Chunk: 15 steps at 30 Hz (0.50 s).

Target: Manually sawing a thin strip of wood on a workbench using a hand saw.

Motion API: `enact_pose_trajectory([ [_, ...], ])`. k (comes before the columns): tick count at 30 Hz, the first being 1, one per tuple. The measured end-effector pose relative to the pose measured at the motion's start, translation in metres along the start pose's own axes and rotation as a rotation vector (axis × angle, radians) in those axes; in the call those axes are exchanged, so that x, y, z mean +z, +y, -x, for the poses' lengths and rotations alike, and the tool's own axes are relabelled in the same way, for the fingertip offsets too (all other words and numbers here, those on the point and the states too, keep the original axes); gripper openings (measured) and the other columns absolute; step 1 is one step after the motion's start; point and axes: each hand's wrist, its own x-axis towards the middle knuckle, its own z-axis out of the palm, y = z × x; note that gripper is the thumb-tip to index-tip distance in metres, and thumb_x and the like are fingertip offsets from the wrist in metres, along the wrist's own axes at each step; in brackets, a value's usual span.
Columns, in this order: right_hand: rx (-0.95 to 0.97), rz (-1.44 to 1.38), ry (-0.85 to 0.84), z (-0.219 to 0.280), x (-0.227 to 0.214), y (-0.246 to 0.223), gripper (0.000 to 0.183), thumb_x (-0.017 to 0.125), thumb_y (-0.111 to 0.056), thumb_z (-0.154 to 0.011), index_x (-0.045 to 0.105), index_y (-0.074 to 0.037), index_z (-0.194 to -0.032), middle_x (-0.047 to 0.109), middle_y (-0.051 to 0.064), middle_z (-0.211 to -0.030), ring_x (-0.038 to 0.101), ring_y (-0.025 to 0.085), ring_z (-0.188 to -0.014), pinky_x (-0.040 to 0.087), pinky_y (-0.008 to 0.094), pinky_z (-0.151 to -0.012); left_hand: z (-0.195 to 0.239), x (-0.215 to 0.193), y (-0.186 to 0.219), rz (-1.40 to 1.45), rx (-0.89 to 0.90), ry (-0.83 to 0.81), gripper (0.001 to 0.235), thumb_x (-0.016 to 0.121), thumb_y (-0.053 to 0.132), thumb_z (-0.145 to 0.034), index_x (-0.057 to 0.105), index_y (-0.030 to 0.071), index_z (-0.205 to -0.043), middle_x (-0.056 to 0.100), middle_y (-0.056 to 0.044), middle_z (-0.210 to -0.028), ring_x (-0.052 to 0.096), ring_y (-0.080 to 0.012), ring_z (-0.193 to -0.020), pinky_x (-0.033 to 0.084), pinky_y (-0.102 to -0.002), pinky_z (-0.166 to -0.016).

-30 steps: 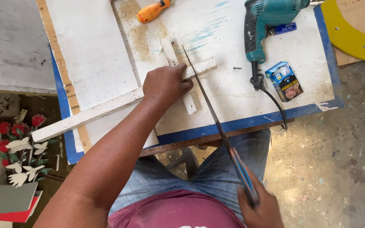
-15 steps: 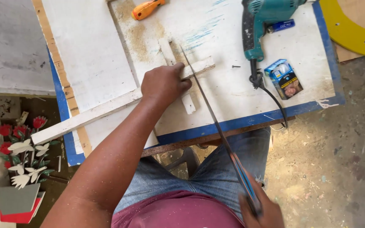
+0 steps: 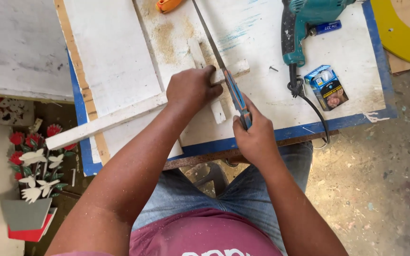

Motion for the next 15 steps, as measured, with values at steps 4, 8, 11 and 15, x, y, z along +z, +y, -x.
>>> enact_pose_trajectory([
  [4,0.097,0.007,0.022,0.040,-0.007,0.010,0.057,0.059,-0.014,-0.095,0.053,-0.005,-0.151,0.073,0.031,-0.097,0.062,0.036,-0.077,0.052,0.047,-0.065,0.003,-0.005,0.004,0.029,0.015,-0.076,0.050,0.075,0.044,-0.089,0.070,0.013,-0.128,0.076,-0.021,-0.093,0.074,-0.0447,-0.094,0.059,-0.060,-0.084],
  [8,0.423,0.190,-0.085,0.129,-0.035,0.040,0.066,0.059,-0.037,-0.091,0.049,-0.039,-0.156,0.052,0.004,-0.050,0.047,0.015,-0.044,0.042,0.034,-0.049,-0.009,0.000,0.004,-0.044,-0.125,-0.242,0.031,0.064,0.047,-0.090,0.060,0.019,-0.101,0.068,-0.013,-0.081,0.065,-0.0405,-0.073,0.046,-0.050,-0.055],
  [11,0.724,0.218,0.098,0.184,-0.040,0.059,0.060,0.071,-0.031,-0.088,0.065,-0.040,-0.147,0.054,0.009,-0.051,0.049,0.018,-0.040,0.046,0.034,-0.048,-0.007,0.004,0.002,-0.029,-0.089,-0.221,0.030,0.066,0.047,-0.094,0.059,0.018,-0.100,0.065,-0.010,-0.074,0.063,-0.0339,-0.065,0.045,-0.046,-0.050],
  [15,0.657,0.334,0.019,0.138,-0.033,0.047,0.064,0.065,-0.043,-0.086,0.060,-0.041,-0.149,0.064,0.008,-0.052,0.062,0.017,-0.049,0.051,0.032,-0.057,-0.007,0.001,0.001,-0.018,-0.083,-0.192,0.029,0.069,0.045,-0.093,0.059,0.017,-0.097,0.066,-0.009,-0.076,0.063,-0.0343,-0.067,0.045,-0.047,-0.049],
])
